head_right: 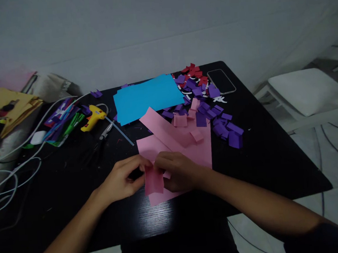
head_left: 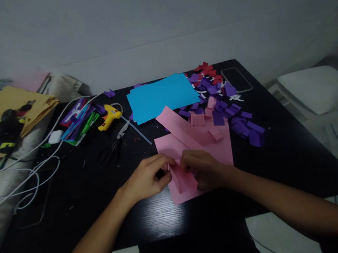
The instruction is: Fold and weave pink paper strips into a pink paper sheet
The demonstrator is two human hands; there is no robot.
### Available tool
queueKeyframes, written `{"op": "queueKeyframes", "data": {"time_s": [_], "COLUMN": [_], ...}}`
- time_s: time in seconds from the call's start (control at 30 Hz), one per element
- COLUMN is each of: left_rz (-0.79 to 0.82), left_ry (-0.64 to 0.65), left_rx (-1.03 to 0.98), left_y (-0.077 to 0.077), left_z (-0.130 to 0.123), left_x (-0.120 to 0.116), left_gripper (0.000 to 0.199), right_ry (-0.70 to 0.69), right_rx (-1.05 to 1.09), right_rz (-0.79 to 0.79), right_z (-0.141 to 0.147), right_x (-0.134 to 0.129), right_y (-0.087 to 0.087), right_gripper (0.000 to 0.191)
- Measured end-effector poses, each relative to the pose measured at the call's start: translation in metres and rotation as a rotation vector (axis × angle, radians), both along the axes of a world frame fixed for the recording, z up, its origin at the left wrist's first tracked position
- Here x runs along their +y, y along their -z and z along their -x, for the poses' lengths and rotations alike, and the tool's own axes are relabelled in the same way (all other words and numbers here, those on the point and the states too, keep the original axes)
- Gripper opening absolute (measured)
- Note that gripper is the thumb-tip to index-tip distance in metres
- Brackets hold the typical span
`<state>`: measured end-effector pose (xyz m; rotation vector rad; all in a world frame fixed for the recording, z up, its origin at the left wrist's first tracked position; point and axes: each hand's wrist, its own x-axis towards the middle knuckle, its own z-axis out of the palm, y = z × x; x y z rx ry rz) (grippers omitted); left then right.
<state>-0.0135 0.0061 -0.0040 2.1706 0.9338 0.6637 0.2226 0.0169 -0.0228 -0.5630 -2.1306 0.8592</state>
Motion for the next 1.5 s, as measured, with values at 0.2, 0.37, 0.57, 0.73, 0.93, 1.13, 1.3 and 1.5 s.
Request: {"op": "queueKeyframes", "data": {"time_s": [0.2, 0.37, 0.57, 0.73, 0.93, 1.13, 1.3, 1.5], "left_rz": [-0.015, -0.018, -0.041, -0.058, -0.042, -0.148, -0.329, -0.356], "left_ry": [-0.006, -0.033, -0.054, -0.06, -0.039, -0.003, 0.006, 0.007], "left_rx": [-0.039, -0.108, -0.138, -0.161, -0.166, -0.135, -0.114, -0.167], "left_y": [0.001, 0.001, 0.001, 0.0, 0.0, -0.003, -0.002, -0.001], "left_z": [0.0, 0.002, 0.004, 0.002, 0.001, 0.0, -0.001, -0.003], "left_x": [0.001, 0.002, 0.003, 0.003, 0.003, 0.003, 0.005, 0.006], "left_gripper": [0.028, 0.031, 0.018, 0.016, 0.021, 0.027, 0.035, 0.031], "right_ry": [-0.028, 0.025, -0.018, -0.088, -0.046, 0.004, -0.002, 0.02], "right_rx": [0.049, 0.154, 0.25, 0.234, 0.202, 0.194, 0.221, 0.197], "right_rz": [0.082, 0.395, 1.003, 1.097, 1.059, 1.071, 1.162, 1.16], "right_z": [0.001, 0.002, 0.003, 0.003, 0.004, 0.006, 0.005, 0.006], "right_x": [0.001, 0.009, 0.019, 0.018, 0.016, 0.015, 0.017, 0.017], "right_y": [-0.002, -0.004, -0.001, -0.007, -0.007, -0.003, -0.003, -0.009], "right_gripper": [0.022, 0.033, 0.014, 0.031, 0.028, 0.026, 0.026, 0.027]}}
